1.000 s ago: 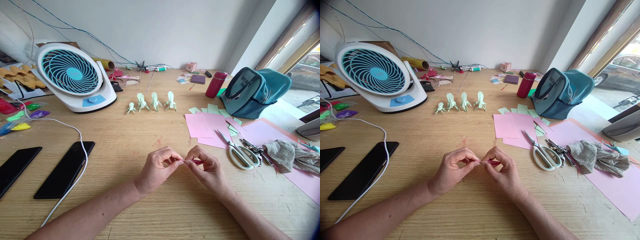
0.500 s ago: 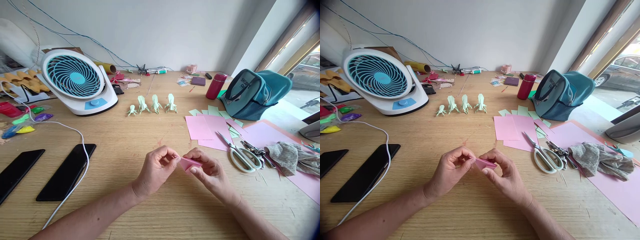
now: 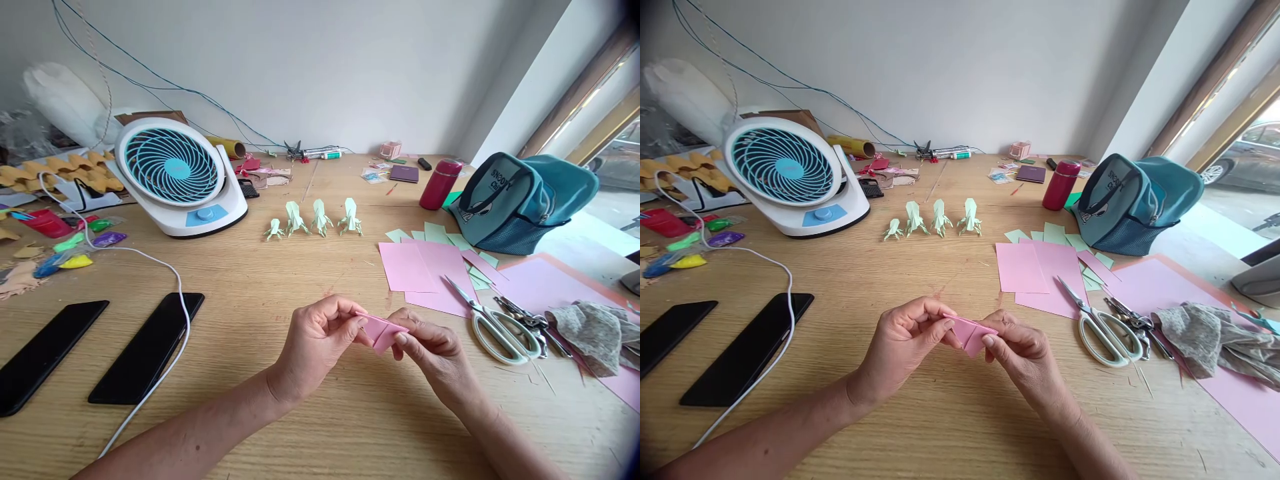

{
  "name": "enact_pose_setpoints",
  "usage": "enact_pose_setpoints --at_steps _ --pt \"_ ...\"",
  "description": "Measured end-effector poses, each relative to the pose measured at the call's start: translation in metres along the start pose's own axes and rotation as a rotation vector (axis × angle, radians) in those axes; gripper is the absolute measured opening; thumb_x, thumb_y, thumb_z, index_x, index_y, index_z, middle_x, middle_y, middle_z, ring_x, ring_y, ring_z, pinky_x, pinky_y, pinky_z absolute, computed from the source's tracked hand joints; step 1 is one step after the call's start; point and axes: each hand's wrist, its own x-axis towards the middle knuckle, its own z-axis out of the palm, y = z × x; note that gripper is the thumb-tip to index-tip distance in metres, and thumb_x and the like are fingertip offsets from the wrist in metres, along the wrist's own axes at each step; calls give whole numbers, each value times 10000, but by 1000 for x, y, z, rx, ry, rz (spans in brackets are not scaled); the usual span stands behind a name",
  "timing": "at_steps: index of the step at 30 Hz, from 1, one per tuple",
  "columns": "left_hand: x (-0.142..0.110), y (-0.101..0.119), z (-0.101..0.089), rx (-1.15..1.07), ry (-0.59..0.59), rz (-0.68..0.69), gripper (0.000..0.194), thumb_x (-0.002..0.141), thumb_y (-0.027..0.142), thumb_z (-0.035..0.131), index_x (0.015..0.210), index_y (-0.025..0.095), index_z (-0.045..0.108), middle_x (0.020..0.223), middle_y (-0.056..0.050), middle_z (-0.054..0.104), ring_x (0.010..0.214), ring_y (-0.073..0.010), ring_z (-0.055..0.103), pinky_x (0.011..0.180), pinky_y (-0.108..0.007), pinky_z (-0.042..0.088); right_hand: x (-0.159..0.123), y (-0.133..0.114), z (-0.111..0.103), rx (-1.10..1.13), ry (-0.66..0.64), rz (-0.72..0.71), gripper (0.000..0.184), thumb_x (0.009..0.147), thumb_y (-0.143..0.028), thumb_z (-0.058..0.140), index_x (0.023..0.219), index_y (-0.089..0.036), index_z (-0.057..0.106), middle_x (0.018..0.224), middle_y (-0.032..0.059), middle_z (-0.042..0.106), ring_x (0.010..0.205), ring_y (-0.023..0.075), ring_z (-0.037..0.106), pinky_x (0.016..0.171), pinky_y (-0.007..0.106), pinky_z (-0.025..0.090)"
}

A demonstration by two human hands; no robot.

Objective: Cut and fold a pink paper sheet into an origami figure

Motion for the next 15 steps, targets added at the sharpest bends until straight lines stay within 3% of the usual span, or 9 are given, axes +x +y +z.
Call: enact_pose_setpoints --at_steps 15 --pt "0 -3 -2 42 -1 30 59 877 182 677 900 162 728 773 -14 778 710 -153 759 697 -205 626 -4 9 2 38 69 30 129 895 -307 675 894 -257 794 720 40 645 649 171 569 589 294 474"
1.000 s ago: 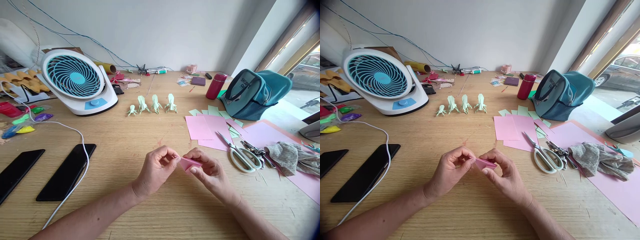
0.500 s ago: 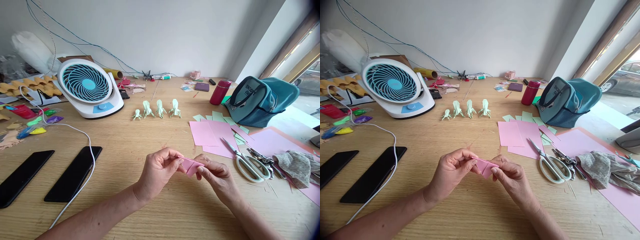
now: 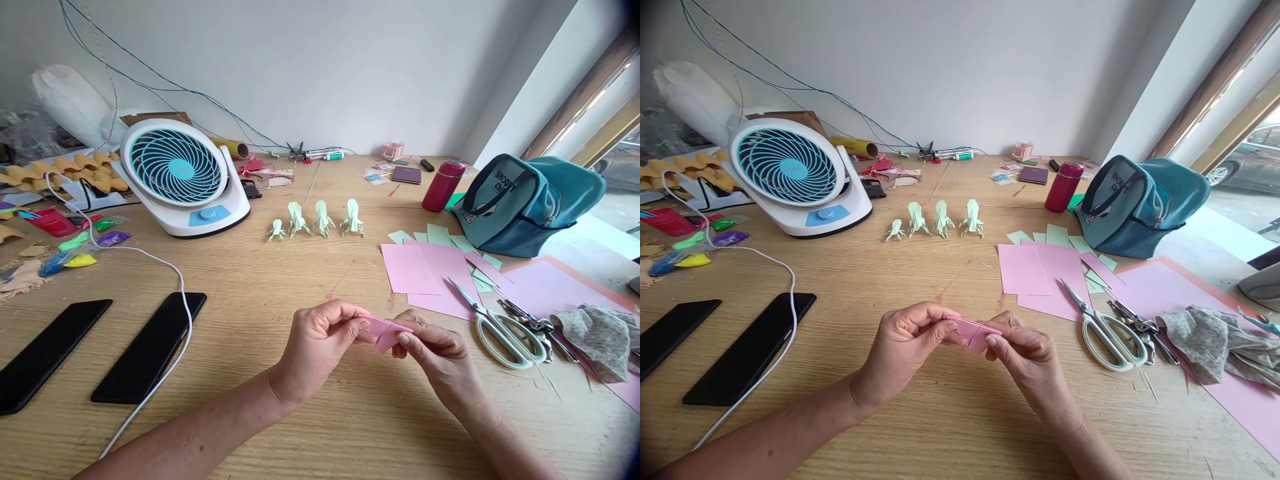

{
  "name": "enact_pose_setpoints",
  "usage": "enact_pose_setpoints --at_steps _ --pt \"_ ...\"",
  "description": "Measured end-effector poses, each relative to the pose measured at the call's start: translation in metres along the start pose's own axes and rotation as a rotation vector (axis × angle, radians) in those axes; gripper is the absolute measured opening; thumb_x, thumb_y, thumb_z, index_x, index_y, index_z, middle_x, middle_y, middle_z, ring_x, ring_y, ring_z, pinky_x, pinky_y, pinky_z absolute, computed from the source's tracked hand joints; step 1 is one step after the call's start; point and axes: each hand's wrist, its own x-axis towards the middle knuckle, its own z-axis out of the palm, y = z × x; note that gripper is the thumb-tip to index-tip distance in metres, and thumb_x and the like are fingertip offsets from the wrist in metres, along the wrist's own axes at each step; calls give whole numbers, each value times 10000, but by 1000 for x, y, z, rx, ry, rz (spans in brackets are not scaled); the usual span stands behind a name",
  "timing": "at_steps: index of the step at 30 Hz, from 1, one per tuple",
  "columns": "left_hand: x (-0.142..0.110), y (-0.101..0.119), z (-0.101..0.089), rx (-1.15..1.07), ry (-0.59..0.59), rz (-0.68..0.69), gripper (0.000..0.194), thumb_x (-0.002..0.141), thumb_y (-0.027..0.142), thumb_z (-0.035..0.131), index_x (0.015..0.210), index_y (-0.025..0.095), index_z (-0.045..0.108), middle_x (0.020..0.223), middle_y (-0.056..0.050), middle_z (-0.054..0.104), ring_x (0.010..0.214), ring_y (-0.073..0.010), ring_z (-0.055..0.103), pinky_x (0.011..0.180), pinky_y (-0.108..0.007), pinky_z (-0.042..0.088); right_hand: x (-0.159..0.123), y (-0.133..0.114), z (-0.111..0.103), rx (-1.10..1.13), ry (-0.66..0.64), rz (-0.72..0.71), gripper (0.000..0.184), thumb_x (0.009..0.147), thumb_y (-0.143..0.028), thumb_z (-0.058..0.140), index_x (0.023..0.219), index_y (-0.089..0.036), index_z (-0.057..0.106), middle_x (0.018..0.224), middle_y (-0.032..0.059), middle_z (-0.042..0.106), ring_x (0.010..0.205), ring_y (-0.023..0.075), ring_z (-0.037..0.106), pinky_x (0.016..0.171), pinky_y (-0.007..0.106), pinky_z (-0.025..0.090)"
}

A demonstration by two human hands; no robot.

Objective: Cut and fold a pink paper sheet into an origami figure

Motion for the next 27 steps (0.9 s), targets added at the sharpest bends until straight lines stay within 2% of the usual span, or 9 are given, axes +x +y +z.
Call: enact_pose_setpoints --at_steps 9,15,18,23,27 --pt "2 -2 0 -66 -10 -53 81 897 194 650 885 140 710 798 -28 777 733 -168 764 698 -220 637 -2 -2 1 4 -10 -22 93 896 -257 675 883 -252 767 753 37 639 666 167 575 579 280 464" --pt "7 2 -2 -148 14 -125 87 874 204 686 836 128 710 755 -24 775 708 -161 761 696 -213 639 -1 -6 -2 -21 -77 -8 166 959 -270 587 987 -272 750 790 26 676 759 179 609 718 301 493" --pt "8 0 -3 -184 15 -139 108 871 233 698 877 128 722 776 -33 783 735 -170 765 718 -223 642 -1 -4 -3 -24 -72 -14 171 959 -268 589 992 -276 756 814 30 692 778 184 615 724 305 493" --pt "6 -4 -2 -118 5 -107 159 902 274 665 929 129 726 843 -52 787 784 -191 766 750 -263 645 1 -3 -1 -6 -37 -5 154 943 -279 618 936 -270 772 825 34 704 757 179 628 693 293 501" --pt "3 -5 -1 -40 1 -68 165 934 272 621 966 154 732 854 -37 787 780 -177 764 728 -248 640 1 -2 0 0 -4 -10 148 930 -283 636 951 -285 783 793 27 703 724 173 623 668 285 502"
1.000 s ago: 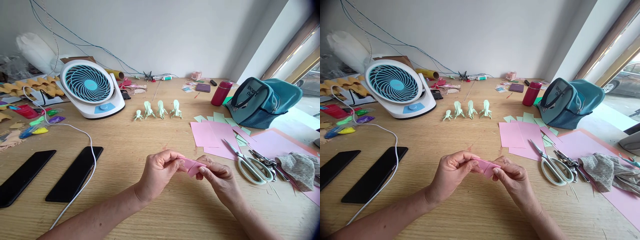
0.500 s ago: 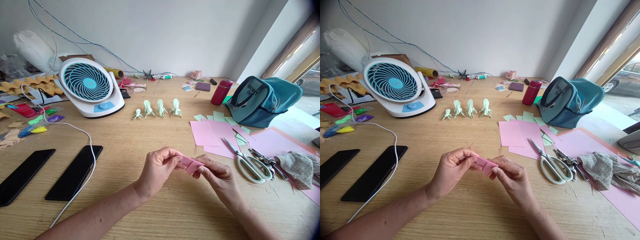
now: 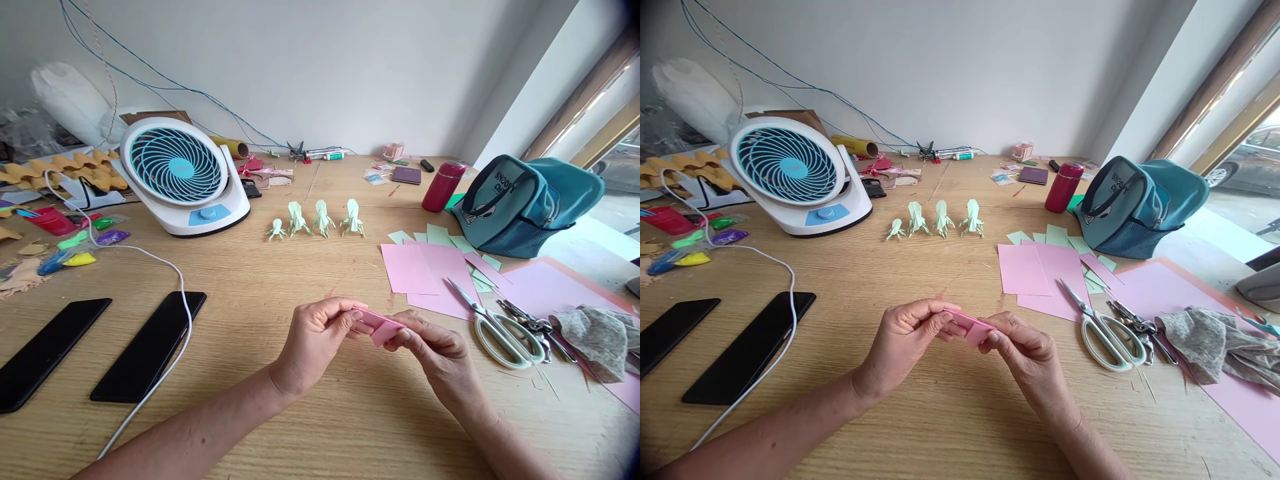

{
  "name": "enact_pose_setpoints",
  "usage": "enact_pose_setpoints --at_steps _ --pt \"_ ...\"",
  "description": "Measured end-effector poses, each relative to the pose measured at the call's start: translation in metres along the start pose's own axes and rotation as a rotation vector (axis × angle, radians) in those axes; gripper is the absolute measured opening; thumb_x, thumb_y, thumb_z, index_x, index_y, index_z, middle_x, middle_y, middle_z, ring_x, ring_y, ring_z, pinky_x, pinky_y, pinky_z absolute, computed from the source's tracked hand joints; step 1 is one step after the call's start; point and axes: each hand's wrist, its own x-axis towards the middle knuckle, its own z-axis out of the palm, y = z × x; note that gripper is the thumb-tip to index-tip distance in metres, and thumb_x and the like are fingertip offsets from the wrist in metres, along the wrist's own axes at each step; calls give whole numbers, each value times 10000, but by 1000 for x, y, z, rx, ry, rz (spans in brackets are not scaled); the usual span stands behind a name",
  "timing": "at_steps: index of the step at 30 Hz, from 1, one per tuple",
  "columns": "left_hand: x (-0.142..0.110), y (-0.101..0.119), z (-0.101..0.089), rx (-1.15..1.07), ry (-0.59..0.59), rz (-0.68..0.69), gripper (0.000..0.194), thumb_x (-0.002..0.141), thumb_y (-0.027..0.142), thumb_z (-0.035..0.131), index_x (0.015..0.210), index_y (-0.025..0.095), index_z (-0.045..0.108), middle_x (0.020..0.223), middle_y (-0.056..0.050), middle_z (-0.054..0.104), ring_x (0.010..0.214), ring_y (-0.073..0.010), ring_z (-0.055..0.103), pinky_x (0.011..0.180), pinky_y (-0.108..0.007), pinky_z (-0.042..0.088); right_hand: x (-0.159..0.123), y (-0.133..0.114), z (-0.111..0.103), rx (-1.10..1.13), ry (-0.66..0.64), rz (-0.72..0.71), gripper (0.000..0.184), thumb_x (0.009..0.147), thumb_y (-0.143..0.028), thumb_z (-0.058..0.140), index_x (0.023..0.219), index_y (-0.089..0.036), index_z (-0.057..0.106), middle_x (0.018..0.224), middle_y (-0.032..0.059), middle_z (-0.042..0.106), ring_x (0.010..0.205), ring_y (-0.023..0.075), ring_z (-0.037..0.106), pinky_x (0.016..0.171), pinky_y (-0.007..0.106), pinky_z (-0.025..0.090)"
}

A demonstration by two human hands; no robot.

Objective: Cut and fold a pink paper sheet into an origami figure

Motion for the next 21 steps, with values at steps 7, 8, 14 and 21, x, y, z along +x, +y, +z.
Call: enact_pose_setpoints --at_steps 7,8,14,21 --pt "1 -1 0 5 1 7 150 932 255 619 963 145 717 859 -39 788 771 -177 765 710 -245 640 -1 1 1 -10 29 -3 145 924 -282 646 951 -304 787 762 13 693 717 163 620 654 268 500" --pt "2 -1 1 -5 -1 13 145 930 253 623 956 144 715 859 -39 789 769 -176 765 707 -244 642 -1 1 1 -14 30 -6 144 924 -281 645 948 -303 786 764 13 693 720 164 619 654 269 497" --pt "2 1 2 -44 -29 46 127 938 226 611 947 152 713 884 -27 791 778 -154 764 707 -212 636 -1 -1 1 -43 24 -20 144 931 -258 634 916 -281 775 805 24 697 776 181 622 693 291 488" --pt "0 0 1 3 4 20 138 921 245 641 956 142 726 864 -43 790 774 -167 764 695 -220 633 -2 -2 1 -68 41 -72 175 924 -216 637 1017 -295 762 786 10 685 752 164 618 681 277 498"
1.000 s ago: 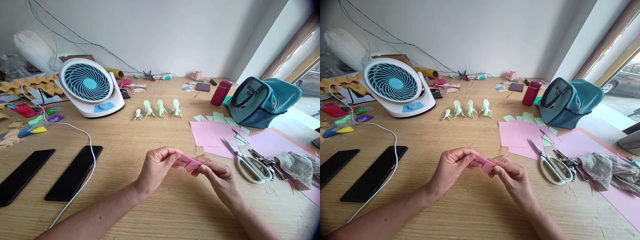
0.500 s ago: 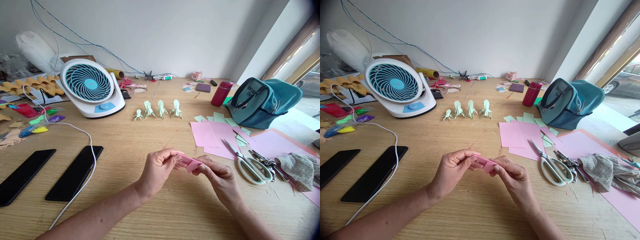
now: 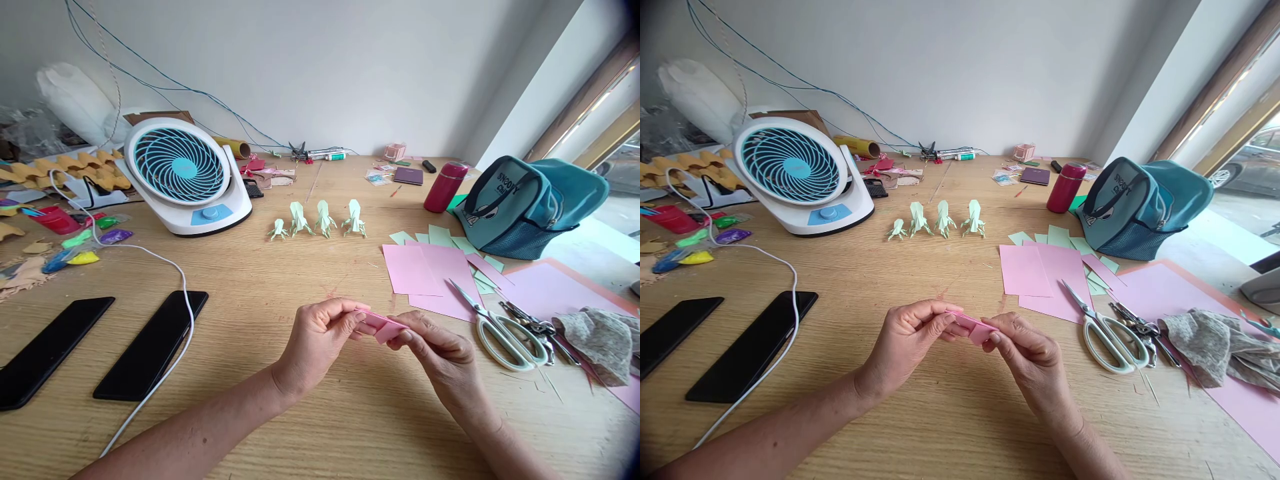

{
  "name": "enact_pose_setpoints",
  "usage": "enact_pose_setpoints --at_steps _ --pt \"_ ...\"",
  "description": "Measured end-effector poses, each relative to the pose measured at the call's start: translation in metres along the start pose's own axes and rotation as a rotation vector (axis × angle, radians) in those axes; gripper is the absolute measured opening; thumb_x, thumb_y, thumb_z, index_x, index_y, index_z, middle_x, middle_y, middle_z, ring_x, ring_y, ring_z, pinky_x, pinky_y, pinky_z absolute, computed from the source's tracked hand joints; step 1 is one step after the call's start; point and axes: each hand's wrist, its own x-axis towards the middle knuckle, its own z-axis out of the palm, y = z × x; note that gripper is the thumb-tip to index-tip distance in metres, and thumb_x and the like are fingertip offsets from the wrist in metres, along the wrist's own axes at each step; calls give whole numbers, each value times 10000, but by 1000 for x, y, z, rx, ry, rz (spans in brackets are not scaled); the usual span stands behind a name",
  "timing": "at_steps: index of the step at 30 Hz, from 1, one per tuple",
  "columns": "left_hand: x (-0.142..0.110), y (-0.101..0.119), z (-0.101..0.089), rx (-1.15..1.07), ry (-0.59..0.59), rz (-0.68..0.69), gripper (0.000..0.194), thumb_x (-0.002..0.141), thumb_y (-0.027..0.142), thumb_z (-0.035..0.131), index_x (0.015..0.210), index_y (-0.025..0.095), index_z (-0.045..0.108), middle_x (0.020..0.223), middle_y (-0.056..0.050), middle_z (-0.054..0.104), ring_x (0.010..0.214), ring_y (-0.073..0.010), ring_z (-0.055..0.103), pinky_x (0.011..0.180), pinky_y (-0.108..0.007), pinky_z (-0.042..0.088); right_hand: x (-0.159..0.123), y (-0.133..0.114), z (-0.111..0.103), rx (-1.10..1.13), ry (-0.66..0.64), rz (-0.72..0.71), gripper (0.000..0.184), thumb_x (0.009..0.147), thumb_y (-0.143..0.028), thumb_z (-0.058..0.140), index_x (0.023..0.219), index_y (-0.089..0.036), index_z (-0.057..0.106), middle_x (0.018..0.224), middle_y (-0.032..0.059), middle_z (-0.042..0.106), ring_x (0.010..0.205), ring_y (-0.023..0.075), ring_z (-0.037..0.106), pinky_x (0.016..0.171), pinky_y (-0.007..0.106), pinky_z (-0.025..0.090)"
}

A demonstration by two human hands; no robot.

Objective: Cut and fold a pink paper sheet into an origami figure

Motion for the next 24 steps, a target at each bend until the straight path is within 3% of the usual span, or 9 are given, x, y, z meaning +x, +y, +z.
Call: enact_pose_setpoints --at_steps 10,15,24 --pt "1 2 -1 -15 -5 1 147 919 247 640 963 148 740 806 -35 788 734 -153 761 706 -213 629 -1 -1 1 -10 9 -10 177 930 -215 626 1024 -295 752 803 13 679 735 161 606 660 276 496" --pt "-3 -1 0 5 -40 23 151 927 241 629 989 157 737 782 -30 784 725 -154 759 730 -234 630 -1 -1 -2 -90 -52 18 139 922 -272 641 1043 -270 710 911 31 672 835 186 610 748 316 479" --pt "-8 -6 7 38 -164 77 168 944 219 589 999 164 738 871 -57 769 796 -171 738 730 -272 620 -1 -6 6 -144 -14 -30 78 915 -239 652 839 -229 666 775 6 615 730 156 553 674 298 429"
